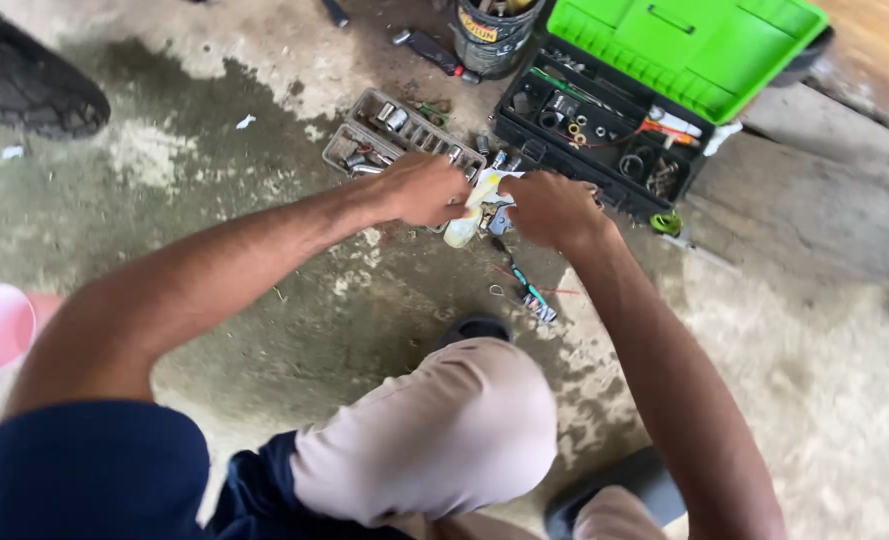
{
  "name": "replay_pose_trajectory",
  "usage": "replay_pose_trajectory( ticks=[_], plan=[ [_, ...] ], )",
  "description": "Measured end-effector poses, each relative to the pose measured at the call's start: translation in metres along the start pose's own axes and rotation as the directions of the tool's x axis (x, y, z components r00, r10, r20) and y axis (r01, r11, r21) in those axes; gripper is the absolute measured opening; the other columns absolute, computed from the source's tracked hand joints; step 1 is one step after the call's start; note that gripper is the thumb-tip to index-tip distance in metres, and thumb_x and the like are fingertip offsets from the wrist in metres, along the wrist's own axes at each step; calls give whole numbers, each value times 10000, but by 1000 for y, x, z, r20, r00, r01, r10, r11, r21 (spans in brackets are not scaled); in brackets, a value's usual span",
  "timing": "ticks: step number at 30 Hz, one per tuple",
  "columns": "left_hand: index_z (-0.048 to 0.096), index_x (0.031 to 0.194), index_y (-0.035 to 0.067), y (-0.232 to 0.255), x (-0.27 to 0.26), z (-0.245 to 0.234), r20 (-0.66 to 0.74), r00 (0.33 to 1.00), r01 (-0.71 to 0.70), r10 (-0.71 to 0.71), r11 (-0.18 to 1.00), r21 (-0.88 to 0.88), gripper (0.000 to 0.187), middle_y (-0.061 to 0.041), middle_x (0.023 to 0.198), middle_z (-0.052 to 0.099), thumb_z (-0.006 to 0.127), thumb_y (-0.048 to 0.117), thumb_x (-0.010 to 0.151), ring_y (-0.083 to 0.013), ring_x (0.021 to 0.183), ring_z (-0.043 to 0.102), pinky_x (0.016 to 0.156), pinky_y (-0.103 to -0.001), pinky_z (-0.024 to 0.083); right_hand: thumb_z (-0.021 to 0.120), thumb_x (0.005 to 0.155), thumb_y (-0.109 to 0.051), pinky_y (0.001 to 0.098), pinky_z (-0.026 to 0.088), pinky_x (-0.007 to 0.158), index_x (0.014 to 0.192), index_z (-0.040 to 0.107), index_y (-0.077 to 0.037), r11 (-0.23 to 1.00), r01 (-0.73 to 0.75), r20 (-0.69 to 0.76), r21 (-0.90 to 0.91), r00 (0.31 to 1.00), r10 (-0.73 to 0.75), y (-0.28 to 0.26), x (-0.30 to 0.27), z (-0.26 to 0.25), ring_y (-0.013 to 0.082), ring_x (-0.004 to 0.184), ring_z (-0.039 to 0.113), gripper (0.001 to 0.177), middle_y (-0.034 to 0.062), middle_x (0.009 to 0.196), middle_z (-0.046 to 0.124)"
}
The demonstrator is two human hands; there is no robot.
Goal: Repairing a motorcycle by cleaning and inspecting small mechanical parts from a toolbox
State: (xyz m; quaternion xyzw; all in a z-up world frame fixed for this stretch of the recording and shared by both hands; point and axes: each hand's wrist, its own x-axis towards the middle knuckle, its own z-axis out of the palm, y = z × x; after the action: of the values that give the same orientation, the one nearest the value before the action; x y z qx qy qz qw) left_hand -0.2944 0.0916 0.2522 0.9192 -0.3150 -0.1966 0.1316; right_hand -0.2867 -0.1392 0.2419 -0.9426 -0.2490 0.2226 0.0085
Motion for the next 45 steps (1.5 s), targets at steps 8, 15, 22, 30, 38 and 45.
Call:
replay_pose_trajectory(
  ticks=[8, 15, 22, 30, 38, 45],
  plan=[
    [765, 1065, 179, -24, -24, 65, 204, 922, 361, -329, 922, -143, 228, -117, 1041, 793, 599, 309, 979, -400, 1052, 737, 891, -547, 578, 599, 969, -259, 611, 582, 884, 1303, 625, -159, 940, 294, -72, 176, 956, -285, 36, 3, -16, 456, 1057, 699, 350, 192, 1152, 701],
    [768, 1030, 165, 6, -105, 112, -62, 701, 690, -711, 698, -193, 265, -161, 936, 760, 628, 370, 936, -431, 935, 741, 793, -572, 599, 635, 944, -323, 588, 566, 940, 1396, 538, -195, 811, 579, 205, 85, 786, -583, -2, 40, 28, 417, 1199, 632, 479, 165, 1256, 634],
    [756, 1060, 217, 128, -234, 208, -170, 64, 891, -983, 133, -434, 235, -52, 1025, 740, 628, 373, 940, -346, 1001, 689, 794, -514, 560, 665, 959, -384, 578, 531, 984, 1421, 564, -175, 608, 791, 368, 62, 548, -751, -84, -14, 56, 407, 1216, 639, 516, 157, 1228, 690],
    [313, 1502, 134, 266, -298, 335, 318, -464, 551, -827, -550, -627, 807, -191, 1441, 405, 747, 513, 937, -458, 1293, 471, 979, -731, 441, 694, 911, -534, 514, 566, 975, 1552, 406, -211, 749, 587, 537, 307, 543, -646, -169, -80, 221, 364, 1195, 674, 774, 134, 1309, 697],
    [350, 1435, 139, 291, -285, 408, 447, -482, 87, -753, -549, -831, 957, -295, 1229, 641, 583, 876, 870, -527, 1155, 651, 1001, -619, 514, 752, 955, -290, 529, 677, 622, 1531, 296, 17, 767, 76, 579, 637, 609, -542, -206, -155, 321, 497, 1037, 701, 795, 382, 1251, 596],
    [411, 1238, 121, 279, -263, 382, 408, -478, 107, -778, -513, -852, 805, -312, 1131, 689, 567, 836, 902, -493, 1138, 668, 1005, -587, 519, 752, 940, -282, 499, 682, 589, 1546, 304, 61, 777, 81, 537, 625, 678, -502, -196, -144, 287, 511, 997, 713, 828, 405, 1236, 595]
  ],
)
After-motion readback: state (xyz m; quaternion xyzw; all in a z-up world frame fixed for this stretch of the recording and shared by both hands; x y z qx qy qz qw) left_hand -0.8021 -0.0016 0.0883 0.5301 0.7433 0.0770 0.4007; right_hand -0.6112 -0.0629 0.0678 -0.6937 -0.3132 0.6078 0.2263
